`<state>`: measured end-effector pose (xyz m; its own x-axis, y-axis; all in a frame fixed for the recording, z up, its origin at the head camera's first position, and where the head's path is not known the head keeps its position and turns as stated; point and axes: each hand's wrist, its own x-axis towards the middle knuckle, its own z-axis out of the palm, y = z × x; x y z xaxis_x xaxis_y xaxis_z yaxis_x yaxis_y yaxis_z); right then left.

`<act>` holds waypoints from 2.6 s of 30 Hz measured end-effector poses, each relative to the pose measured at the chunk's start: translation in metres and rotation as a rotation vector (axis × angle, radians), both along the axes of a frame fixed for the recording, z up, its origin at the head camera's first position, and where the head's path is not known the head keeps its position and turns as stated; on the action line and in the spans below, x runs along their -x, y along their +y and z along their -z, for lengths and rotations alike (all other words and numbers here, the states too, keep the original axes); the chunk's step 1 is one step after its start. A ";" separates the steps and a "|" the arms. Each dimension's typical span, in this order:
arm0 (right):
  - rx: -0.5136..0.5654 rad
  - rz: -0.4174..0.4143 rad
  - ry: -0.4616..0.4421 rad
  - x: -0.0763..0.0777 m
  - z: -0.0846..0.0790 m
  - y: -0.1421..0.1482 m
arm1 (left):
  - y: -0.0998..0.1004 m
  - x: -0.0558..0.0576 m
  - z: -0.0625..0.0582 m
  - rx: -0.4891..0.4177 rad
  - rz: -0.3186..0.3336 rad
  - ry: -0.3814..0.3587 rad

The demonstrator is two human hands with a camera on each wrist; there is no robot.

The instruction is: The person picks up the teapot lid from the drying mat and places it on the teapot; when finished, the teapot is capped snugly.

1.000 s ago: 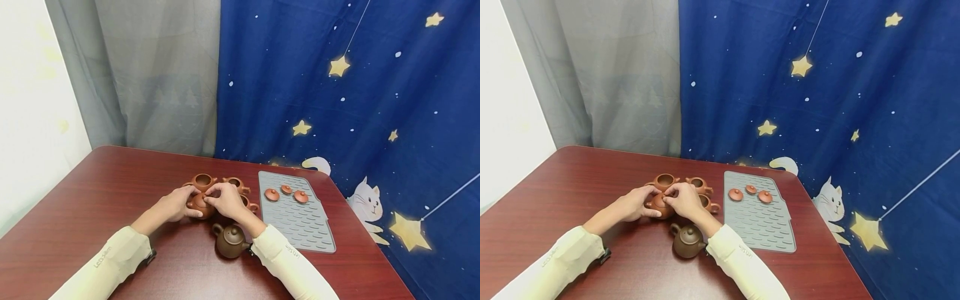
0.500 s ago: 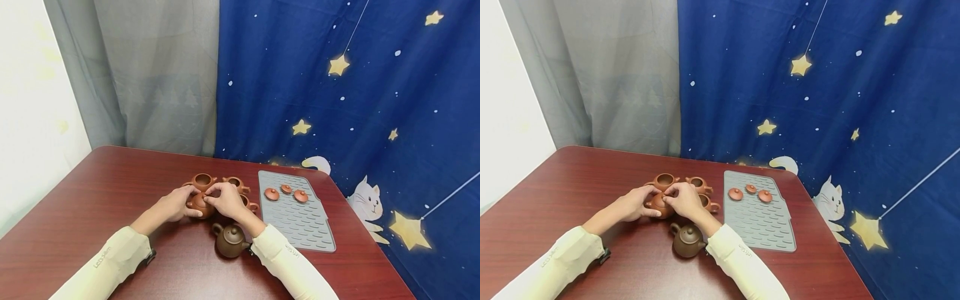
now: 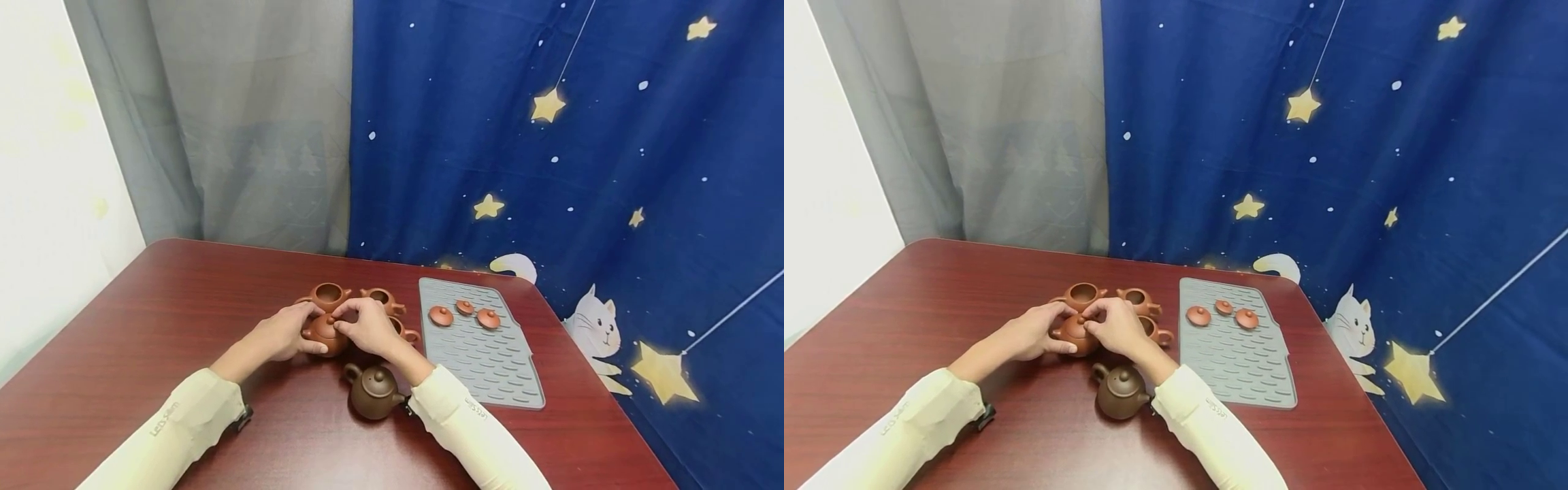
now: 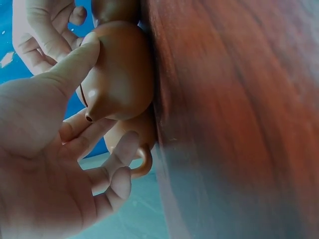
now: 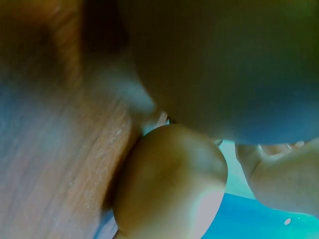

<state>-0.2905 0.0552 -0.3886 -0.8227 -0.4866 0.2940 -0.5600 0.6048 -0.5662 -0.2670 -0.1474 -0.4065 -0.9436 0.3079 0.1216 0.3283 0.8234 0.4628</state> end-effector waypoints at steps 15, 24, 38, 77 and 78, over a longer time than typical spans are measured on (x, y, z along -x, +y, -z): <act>0.068 -0.028 -0.055 -0.002 0.003 0.014 | 0.002 0.000 -0.002 0.093 0.014 0.062; 0.071 -0.034 -0.034 -0.001 0.002 0.025 | 0.007 -0.004 -0.007 0.148 0.034 0.125; 0.127 0.028 -0.055 -0.002 -0.003 0.049 | 0.036 -0.007 -0.014 0.122 0.087 0.195; 0.200 0.241 -0.027 0.013 -0.002 0.102 | 0.083 0.008 -0.009 0.256 0.107 0.180; 0.203 0.244 -0.028 0.014 -0.001 0.103 | 0.084 0.008 -0.010 0.261 0.105 0.182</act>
